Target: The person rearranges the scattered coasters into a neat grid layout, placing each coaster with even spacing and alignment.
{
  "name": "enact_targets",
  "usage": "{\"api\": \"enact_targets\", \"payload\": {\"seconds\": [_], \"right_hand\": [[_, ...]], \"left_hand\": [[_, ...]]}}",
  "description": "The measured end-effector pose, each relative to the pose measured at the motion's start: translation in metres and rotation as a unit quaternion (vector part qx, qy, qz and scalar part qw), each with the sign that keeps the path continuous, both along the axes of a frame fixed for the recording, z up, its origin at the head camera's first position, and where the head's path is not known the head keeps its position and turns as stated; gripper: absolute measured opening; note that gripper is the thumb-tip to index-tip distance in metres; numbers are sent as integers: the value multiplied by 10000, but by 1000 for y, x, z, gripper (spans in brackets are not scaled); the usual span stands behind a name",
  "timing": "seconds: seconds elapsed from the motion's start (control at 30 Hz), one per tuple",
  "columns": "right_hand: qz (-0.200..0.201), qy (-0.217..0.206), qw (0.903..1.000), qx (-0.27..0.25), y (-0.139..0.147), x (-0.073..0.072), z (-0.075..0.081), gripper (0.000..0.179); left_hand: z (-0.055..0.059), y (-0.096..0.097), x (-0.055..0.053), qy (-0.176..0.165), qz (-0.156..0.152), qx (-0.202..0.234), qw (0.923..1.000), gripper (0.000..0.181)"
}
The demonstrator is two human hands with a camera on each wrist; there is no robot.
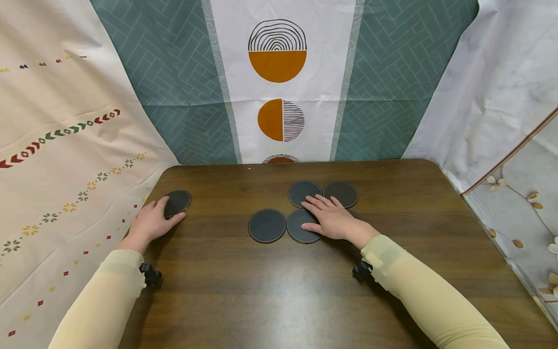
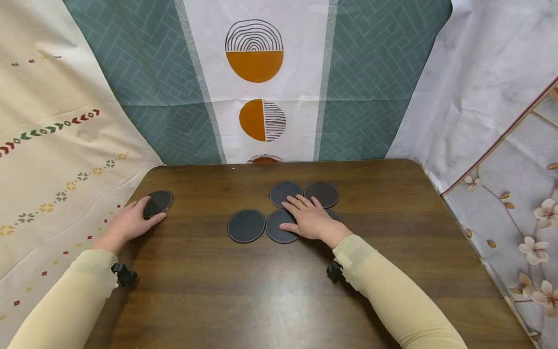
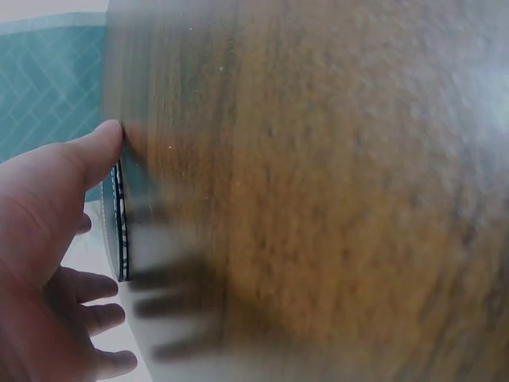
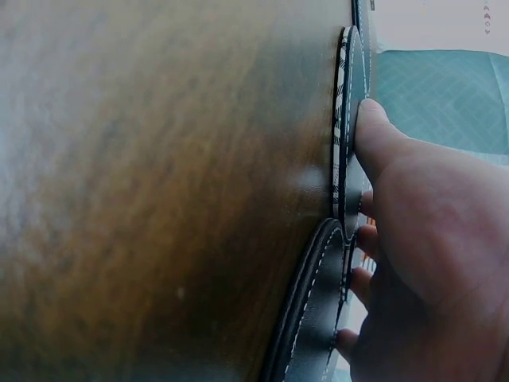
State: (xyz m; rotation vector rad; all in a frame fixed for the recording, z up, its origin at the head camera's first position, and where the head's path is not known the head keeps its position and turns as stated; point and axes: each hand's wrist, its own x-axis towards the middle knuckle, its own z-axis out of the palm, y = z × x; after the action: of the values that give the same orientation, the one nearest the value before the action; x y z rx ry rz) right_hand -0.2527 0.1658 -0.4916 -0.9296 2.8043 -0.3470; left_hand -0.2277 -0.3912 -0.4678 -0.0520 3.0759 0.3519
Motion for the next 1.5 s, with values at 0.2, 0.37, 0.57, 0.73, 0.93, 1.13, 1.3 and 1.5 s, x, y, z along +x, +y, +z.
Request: {"api": "enact_targets", "payload": {"seconds": [0.2, 0.37, 0.57, 0.73, 0.93, 1.13, 1.3, 1.5], "right_hand": [[7, 24, 10000, -54, 0, 1, 1, 83], [9, 40, 10000, -20, -1, 1, 1, 83], [27, 22, 10000, -9, -1, 1, 3, 85], [12, 24, 10000, -34, -1, 1, 1, 83], [2, 20, 10000, -61, 0, 0, 0, 83], [-11, 3, 10000, -49, 0, 0, 0, 83], [-20, -38, 10000, -66, 0, 0, 0, 84], [-22, -28, 9999, -96, 0, 1, 0, 83]], "left_hand": [[1, 2, 0, 23, 13, -16, 10000, 100], [2, 2, -1, -19, 6, -21, 10000, 101], [1, 0, -1, -79, 32, 15, 10000, 100], [1, -1, -2, -82, 48, 24, 10000, 100], [1, -1, -3, -53, 46, 1, 10000, 98], [1, -1, -3, -56, 65, 33, 10000, 98], [1, -1, -3, -81, 115, 66, 9999, 98], [1, -1, -4, -81, 139, 59, 9999, 99]]}}
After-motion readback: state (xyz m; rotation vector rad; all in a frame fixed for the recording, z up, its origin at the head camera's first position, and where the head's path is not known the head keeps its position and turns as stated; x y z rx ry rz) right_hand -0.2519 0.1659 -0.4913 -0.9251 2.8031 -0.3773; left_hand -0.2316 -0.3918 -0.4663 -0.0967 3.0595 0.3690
